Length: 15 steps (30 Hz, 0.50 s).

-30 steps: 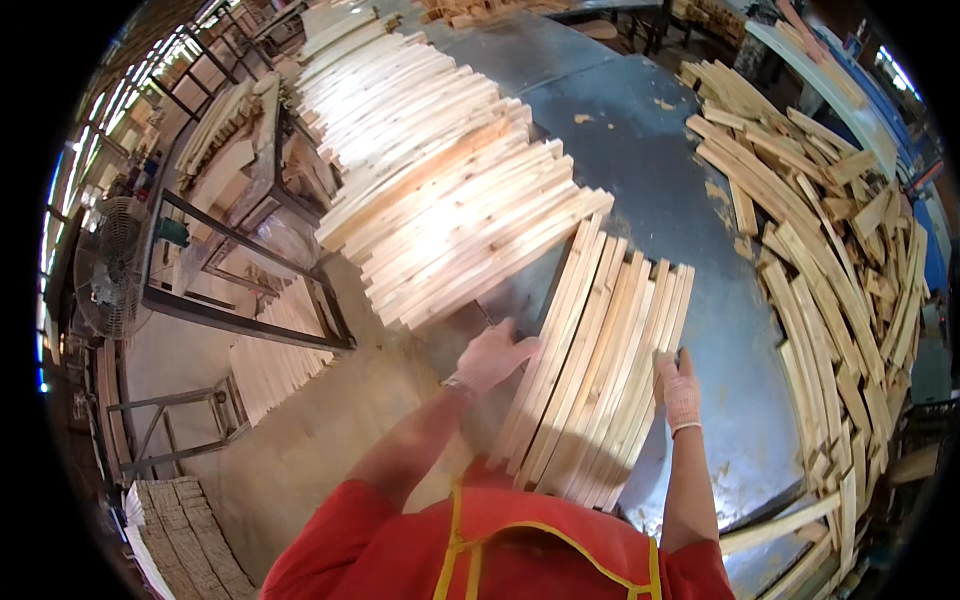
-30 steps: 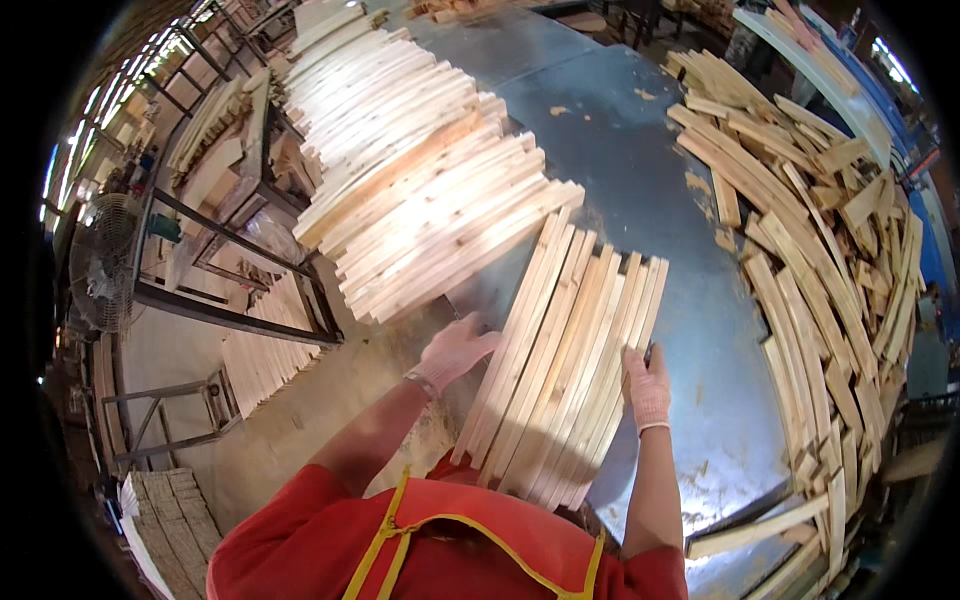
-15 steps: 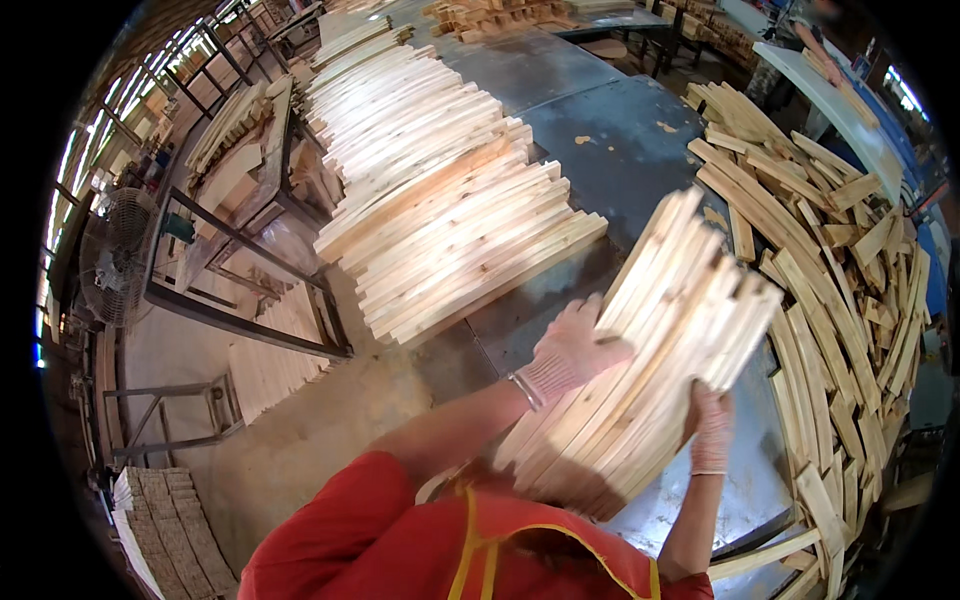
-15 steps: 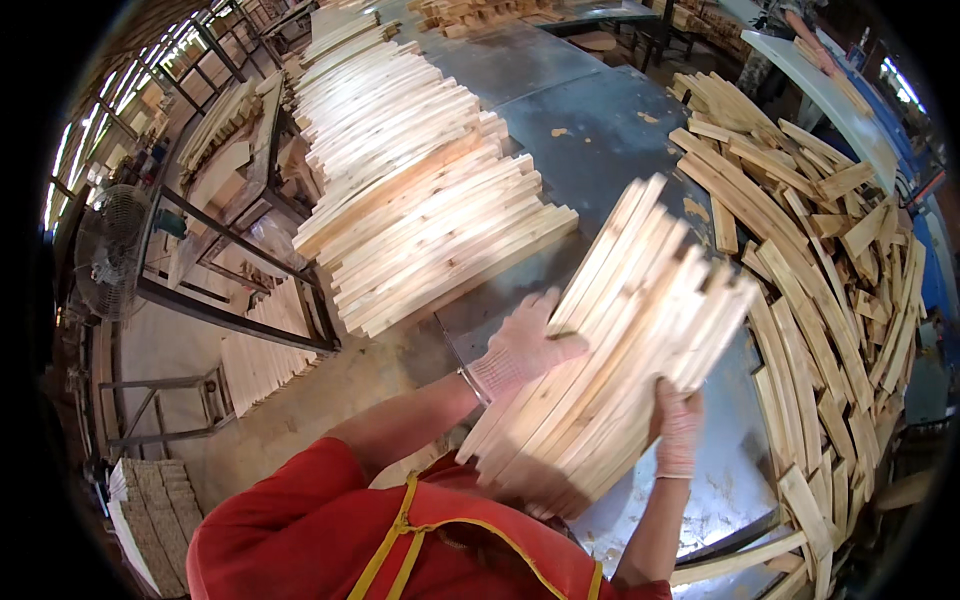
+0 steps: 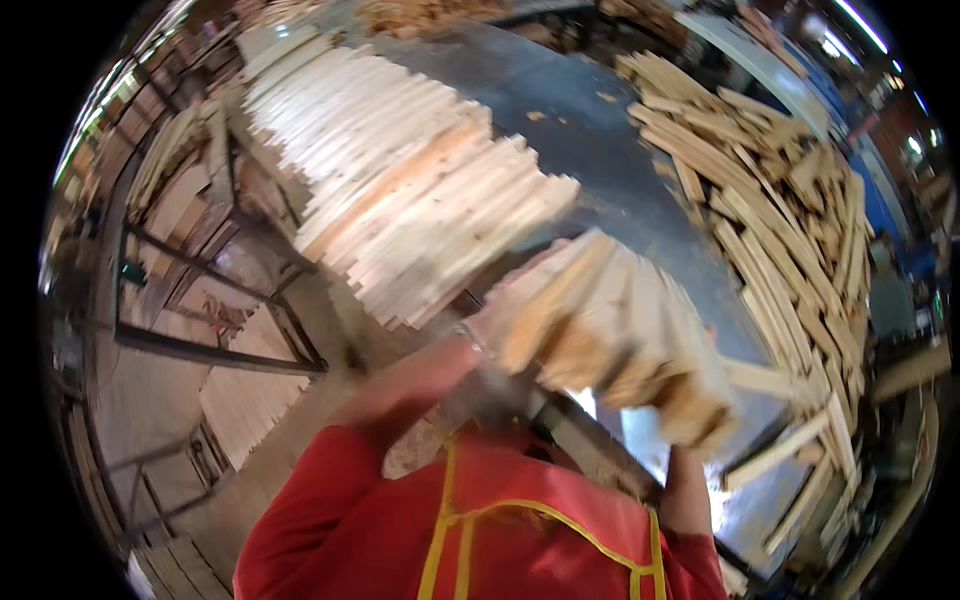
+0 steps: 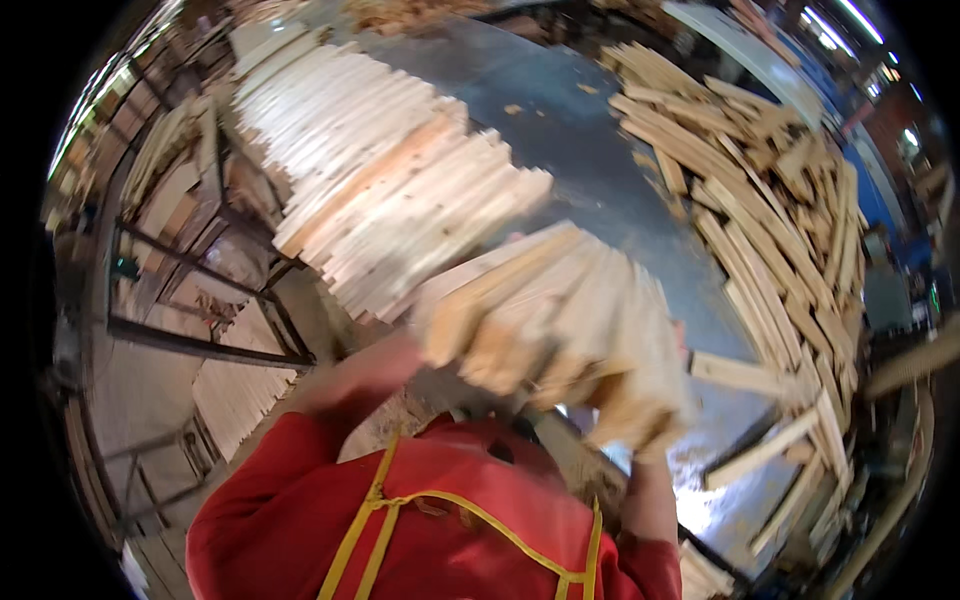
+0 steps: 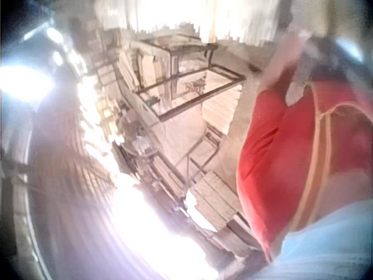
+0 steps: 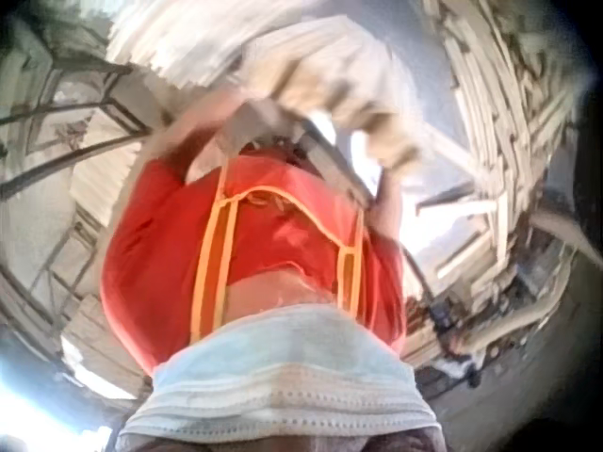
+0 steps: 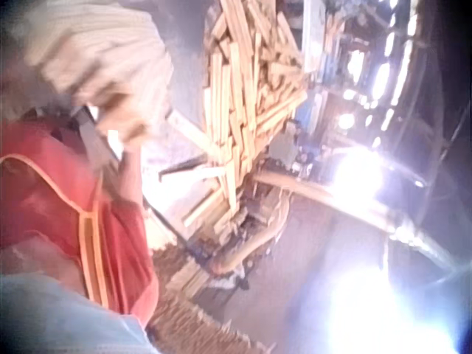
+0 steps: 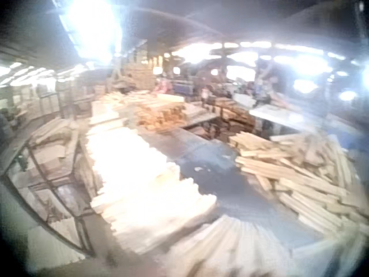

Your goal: The person picks up individual wooden planks from a large pile on a metal table and stacks them neatly on the left side. The person handles the planks by hand, aligning them into a growing stack while another worker is visible in the background.

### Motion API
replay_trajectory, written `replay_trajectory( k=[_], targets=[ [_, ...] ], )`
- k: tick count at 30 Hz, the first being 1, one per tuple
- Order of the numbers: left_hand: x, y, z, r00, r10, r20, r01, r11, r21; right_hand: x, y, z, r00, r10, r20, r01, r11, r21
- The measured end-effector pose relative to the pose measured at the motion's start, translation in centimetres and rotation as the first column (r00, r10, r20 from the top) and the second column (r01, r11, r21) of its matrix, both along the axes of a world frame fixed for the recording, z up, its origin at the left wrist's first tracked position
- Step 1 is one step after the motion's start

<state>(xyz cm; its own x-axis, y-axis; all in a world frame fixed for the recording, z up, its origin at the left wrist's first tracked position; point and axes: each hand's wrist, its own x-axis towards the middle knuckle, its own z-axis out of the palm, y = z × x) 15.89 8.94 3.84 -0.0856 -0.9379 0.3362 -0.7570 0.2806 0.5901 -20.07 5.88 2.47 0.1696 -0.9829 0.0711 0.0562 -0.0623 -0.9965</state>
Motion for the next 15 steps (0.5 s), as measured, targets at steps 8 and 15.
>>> replay_trajectory(
  k=[8,15],
  targets=[
    [6.0,2.8,-6.0,0.544,-0.246,0.802,-0.003,0.956,0.295,1.5,4.1,-15.0,0.135,-0.031,-0.990,-0.258,0.964,-0.066],
    [8.7,2.3,-7.1,0.943,-0.105,0.315,-0.122,0.774,0.622,3.6,3.7,-7.2,0.643,0.256,-0.722,-0.084,0.960,0.266]
  ],
)
